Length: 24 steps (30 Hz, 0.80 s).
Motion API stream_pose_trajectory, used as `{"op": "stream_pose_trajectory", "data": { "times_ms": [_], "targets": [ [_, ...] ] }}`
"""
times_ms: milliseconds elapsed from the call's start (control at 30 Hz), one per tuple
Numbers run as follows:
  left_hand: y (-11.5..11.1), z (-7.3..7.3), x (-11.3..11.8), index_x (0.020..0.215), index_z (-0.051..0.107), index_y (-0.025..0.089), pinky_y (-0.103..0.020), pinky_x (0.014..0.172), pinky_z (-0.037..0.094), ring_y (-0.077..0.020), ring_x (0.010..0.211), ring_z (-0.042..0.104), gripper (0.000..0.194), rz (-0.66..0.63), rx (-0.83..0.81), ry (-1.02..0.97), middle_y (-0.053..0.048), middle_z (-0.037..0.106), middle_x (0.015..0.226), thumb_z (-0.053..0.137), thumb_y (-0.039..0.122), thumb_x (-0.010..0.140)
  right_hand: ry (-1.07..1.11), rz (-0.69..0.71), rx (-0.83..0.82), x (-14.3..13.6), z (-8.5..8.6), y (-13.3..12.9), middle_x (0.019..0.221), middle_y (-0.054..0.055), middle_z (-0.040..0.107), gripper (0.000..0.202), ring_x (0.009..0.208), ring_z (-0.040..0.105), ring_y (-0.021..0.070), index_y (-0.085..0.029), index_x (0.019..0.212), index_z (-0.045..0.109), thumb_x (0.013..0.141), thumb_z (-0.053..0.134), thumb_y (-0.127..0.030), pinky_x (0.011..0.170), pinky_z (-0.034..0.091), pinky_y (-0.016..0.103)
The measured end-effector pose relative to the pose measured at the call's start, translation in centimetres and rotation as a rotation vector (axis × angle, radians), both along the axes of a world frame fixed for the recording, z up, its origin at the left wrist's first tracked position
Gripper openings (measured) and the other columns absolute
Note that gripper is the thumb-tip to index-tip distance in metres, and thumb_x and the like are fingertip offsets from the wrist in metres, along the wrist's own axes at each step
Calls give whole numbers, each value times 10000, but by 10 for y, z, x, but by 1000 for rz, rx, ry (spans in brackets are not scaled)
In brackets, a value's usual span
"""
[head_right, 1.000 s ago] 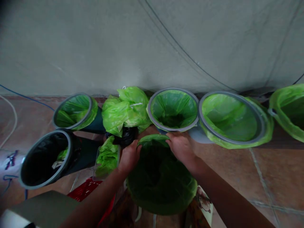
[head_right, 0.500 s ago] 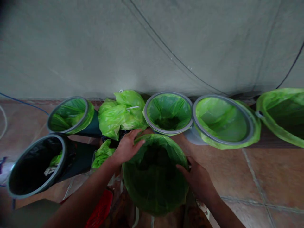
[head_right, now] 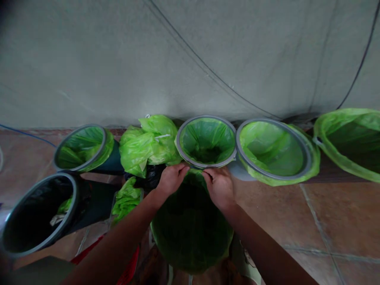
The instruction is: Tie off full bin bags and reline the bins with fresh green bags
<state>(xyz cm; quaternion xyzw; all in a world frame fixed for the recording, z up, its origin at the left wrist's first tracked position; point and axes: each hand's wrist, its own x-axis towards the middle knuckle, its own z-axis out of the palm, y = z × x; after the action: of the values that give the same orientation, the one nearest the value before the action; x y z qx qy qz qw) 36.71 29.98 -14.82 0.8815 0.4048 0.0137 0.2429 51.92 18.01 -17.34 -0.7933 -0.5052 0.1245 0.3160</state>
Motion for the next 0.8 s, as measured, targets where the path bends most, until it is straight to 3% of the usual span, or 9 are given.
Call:
{"op": "stream_pose_trajectory", "data": {
  "times_ms": [100, 267, 433, 533, 633, 700, 800],
  "targets": [
    [3, -3, -7, 1063, 697, 243, -270, 847, 489, -186, 961, 670, 294, -74, 17, -28, -54, 723, 1027, 461, 400, 984, -39, 61, 24, 5, -8, -5, 1006, 71, 750, 245, 958, 650, 247, -228, 953, 737, 921, 530, -356, 914, 486, 389],
    [10, -3, -16, 1116, 655, 205, -297, 887, 499, -214, 1018, 664, 271, -191, 52, 91, -88, 704, 1061, 522, 381, 958, -116, 166, -97, 16, -10, -11, 1043, 99, 735, 213, 1023, 641, 274, -196, 1022, 713, 886, 566, -270, 933, 488, 395],
    [8, -5, -27, 1256, 566, 182, -326, 902, 501, -238, 1059, 665, 327, -210, 87, 169, -115, 697, 1094, 506, 302, 958, -108, 151, -250, 16, -17, -20, 948, 91, 742, 250, 894, 681, 240, -202, 1102, 664, 886, 542, -236, 812, 508, 337],
    [4, -5, -27, 1173, 597, 160, -355, 865, 518, -265, 1019, 682, 275, -180, 79, 237, -129, 709, 1045, 503, 293, 951, -139, 123, -354, 15, -20, -24, 863, 98, 735, 222, 819, 687, 239, -176, 1059, 653, 874, 537, -215, 743, 495, 315],
    [1, -2, -27, 1171, 597, 157, -397, 903, 511, -283, 1023, 680, 298, -137, 67, 249, -130, 713, 1061, 565, 303, 914, -131, 143, -357, 15, -19, -25, 846, 98, 731, 209, 827, 686, 239, -177, 1040, 645, 878, 518, -214, 734, 482, 308],
    [1, 3, -33, 1273, 546, 165, -423, 998, 471, -294, 1137, 633, 479, -75, 74, 146, -135, 679, 1195, 665, 348, 846, -104, 127, -358, 16, -17, -27, 841, 98, 729, 223, 826, 683, 242, -181, 1048, 643, 876, 511, -234, 727, 477, 310],
    [3, 13, -58, 1381, 466, 164, -423, 1081, 428, -296, 1271, 549, 724, 107, 20, -46, -144, 591, 1361, 739, 431, 767, -35, -7, -437, 18, -12, -40, 819, 101, 723, 248, 788, 677, 254, -183, 1025, 653, 872, 504, -308, 696, 464, 323]
  ]
}}
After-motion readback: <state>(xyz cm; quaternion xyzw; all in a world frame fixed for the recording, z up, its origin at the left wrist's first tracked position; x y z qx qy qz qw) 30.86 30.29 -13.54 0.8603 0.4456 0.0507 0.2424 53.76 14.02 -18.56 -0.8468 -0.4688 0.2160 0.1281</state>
